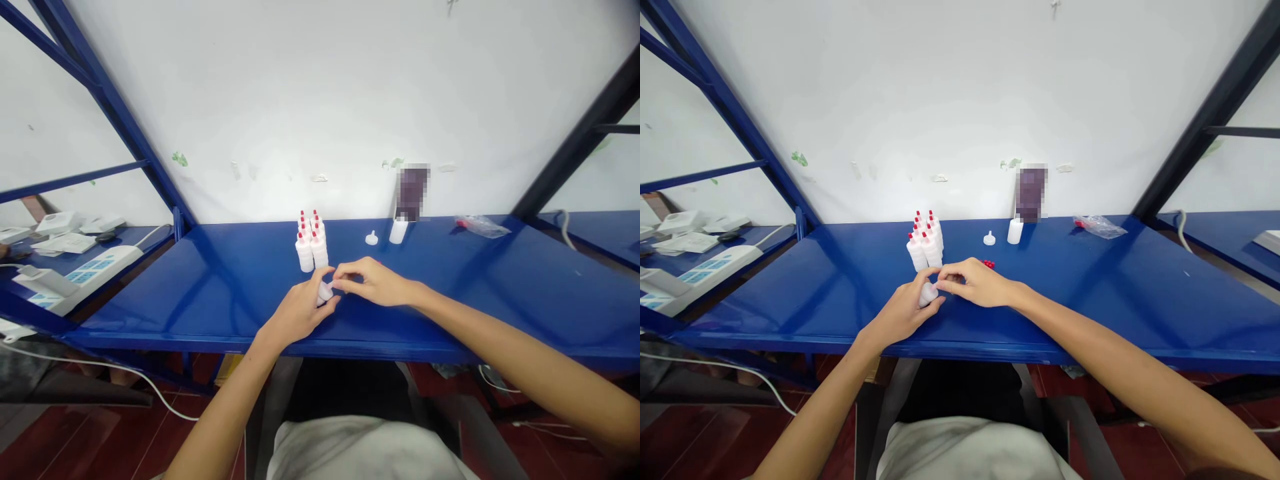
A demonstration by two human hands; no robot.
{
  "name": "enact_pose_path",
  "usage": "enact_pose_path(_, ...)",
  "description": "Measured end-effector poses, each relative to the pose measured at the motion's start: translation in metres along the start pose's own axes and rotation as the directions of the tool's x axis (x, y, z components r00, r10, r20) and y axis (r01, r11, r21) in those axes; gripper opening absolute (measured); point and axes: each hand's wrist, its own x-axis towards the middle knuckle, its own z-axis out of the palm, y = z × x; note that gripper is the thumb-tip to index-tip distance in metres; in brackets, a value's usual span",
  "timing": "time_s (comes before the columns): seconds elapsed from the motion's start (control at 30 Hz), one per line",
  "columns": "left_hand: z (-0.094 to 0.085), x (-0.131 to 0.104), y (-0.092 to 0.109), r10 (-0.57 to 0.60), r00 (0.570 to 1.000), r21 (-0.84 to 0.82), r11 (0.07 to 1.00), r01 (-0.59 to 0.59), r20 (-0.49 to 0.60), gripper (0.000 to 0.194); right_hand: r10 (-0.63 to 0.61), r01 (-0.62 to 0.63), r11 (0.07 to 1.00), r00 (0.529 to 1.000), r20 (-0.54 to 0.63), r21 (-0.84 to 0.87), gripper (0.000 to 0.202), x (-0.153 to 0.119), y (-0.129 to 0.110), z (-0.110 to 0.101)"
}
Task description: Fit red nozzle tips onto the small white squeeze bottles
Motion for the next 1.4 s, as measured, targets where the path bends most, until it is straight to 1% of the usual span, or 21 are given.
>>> enact_pose_path(0.07, 0.001, 0.001, -0.001, -0.021, 0.999, -0.013, 1.000, 0.021, -0.030, 0.051, 0.021, -0.028, 0.998, 0.993, -0.116, -0.056, 0.032, 0.000, 0.003, -0.009)
enact_pose_path(0.13, 0.001, 0.001, -0.001, -0.042, 0.997, -0.005, 0.999, 0.042, -0.066, 0.045, 0.072, -0.140, 0.968, 0.950, -0.302, -0.208, 0.029, 0.001, 0.010, -0.031)
enact_pose_path(0.17, 0.002, 0.002, -0.001, -0.046, 0.996, 0.005, 0.999, 0.046, -0.081, 0.036, 0.097, -0.234, 0.924, 0.909, -0.405, -0.303, 0.028, 0.002, 0.015, -0.043)
enact_pose_path(0.23, 0.002, 0.002, -0.001, -0.039, 0.994, 0.032, 0.999, 0.043, -0.104, 0.029, 0.113, -0.420, 0.750, 0.842, -0.528, -0.511, 0.030, 0.006, 0.025, -0.067)
enact_pose_path(0.3, 0.003, 0.002, -0.001, -0.017, 0.993, 0.056, 0.998, 0.024, -0.118, 0.038, 0.139, -0.531, 0.553, 0.818, -0.558, -0.642, 0.034, 0.011, 0.037, -0.083)
enact_pose_path(0.33, 0.002, 0.002, -0.001, -0.006, 0.992, 0.062, 0.998, 0.013, -0.124, 0.041, 0.164, -0.557, 0.479, 0.816, -0.555, -0.678, 0.035, 0.014, 0.042, -0.088)
enact_pose_path(0.4, 0.002, 0.000, -0.001, 0.015, 0.992, 0.055, 0.998, -0.009, -0.125, 0.042, 0.231, -0.581, 0.396, 0.813, -0.535, -0.711, 0.036, 0.021, 0.051, -0.092)
enact_pose_path(0.47, 0.000, -0.001, 0.000, 0.026, 0.992, 0.042, 0.999, -0.021, -0.120, 0.042, 0.319, -0.591, 0.372, 0.806, -0.499, -0.716, 0.036, 0.029, 0.057, -0.091)
enact_pose_path(0.6, -0.002, -0.002, 0.001, 0.027, 0.994, 0.011, 1.000, -0.026, -0.108, 0.040, 0.504, -0.647, 0.402, 0.747, -0.434, -0.648, 0.034, 0.041, 0.066, -0.092)
enact_pose_path(0.67, -0.003, -0.003, 0.002, 0.042, 0.994, -0.018, 0.999, -0.044, -0.106, 0.037, 0.530, -0.680, 0.396, 0.718, -0.452, -0.617, 0.038, 0.041, 0.068, -0.093)
enact_pose_path(0.73, -0.003, -0.004, 0.002, 0.074, 0.992, -0.047, 0.996, -0.079, -0.105, 0.034, 0.510, -0.698, 0.382, 0.706, -0.491, -0.606, 0.040, 0.038, 0.065, -0.090)
enact_pose_path(0.77, -0.003, -0.004, 0.002, 0.090, 0.991, -0.059, 0.994, -0.096, -0.101, 0.032, 0.488, -0.689, 0.405, 0.718, -0.495, -0.601, 0.041, 0.035, 0.061, -0.087)
enact_pose_path(0.8, -0.003, -0.004, 0.002, 0.101, 0.991, -0.068, 0.992, -0.108, -0.092, 0.030, 0.456, -0.658, 0.463, 0.751, -0.477, -0.594, 0.041, 0.032, 0.055, -0.082)
enact_pose_path(0.83, -0.003, -0.005, 0.002, 0.103, 0.991, -0.074, 0.991, -0.110, -0.084, 0.026, 0.415, -0.598, 0.551, 0.801, -0.432, -0.582, 0.041, 0.028, 0.048, -0.075)
enact_pose_path(0.9, -0.002, -0.004, 0.003, 0.078, 0.994, -0.079, 0.993, -0.085, -0.082, 0.019, 0.268, -0.373, 0.776, 0.925, -0.269, -0.509, 0.042, 0.021, 0.031, -0.057)
enact_pose_path(0.93, -0.002, -0.004, 0.003, 0.060, 0.994, -0.080, 0.995, -0.067, -0.086, 0.016, 0.193, -0.248, 0.861, 0.967, -0.165, -0.443, 0.042, 0.018, 0.023, -0.048)
enact_pose_path(0.97, -0.002, -0.003, 0.002, 0.043, 0.995, -0.083, 0.995, -0.051, -0.094, 0.014, 0.109, -0.125, 0.913, 0.992, -0.063, -0.388, 0.041, 0.016, 0.015, -0.038)
enact_pose_path(1.03, -0.002, -0.003, 0.002, 0.038, 0.994, -0.098, 0.994, -0.048, -0.105, 0.013, -0.028, 0.050, 0.934, 0.997, 0.068, -0.353, 0.037, 0.013, 0.002, -0.020)
enact_pose_path(1.13, -0.003, -0.002, 0.001, 0.077, 0.992, -0.124, 0.988, -0.088, -0.096, 0.015, -0.132, 0.174, 0.915, 0.982, 0.137, -0.365, 0.031, 0.011, -0.007, -0.002)
enact_pose_path(1.27, -0.002, -0.003, 0.000, 0.131, 0.989, -0.081, 0.987, -0.137, -0.074, 0.016, -0.172, 0.207, 0.923, 0.976, 0.132, -0.324, 0.032, 0.008, -0.006, 0.007)
enact_pose_path(1.4, 0.003, -0.003, 0.000, 0.161, 0.981, 0.104, 0.983, -0.150, -0.109, 0.015, -0.175, 0.191, 0.966, 0.979, 0.102, -0.172, 0.036, 0.008, 0.000, 0.010)
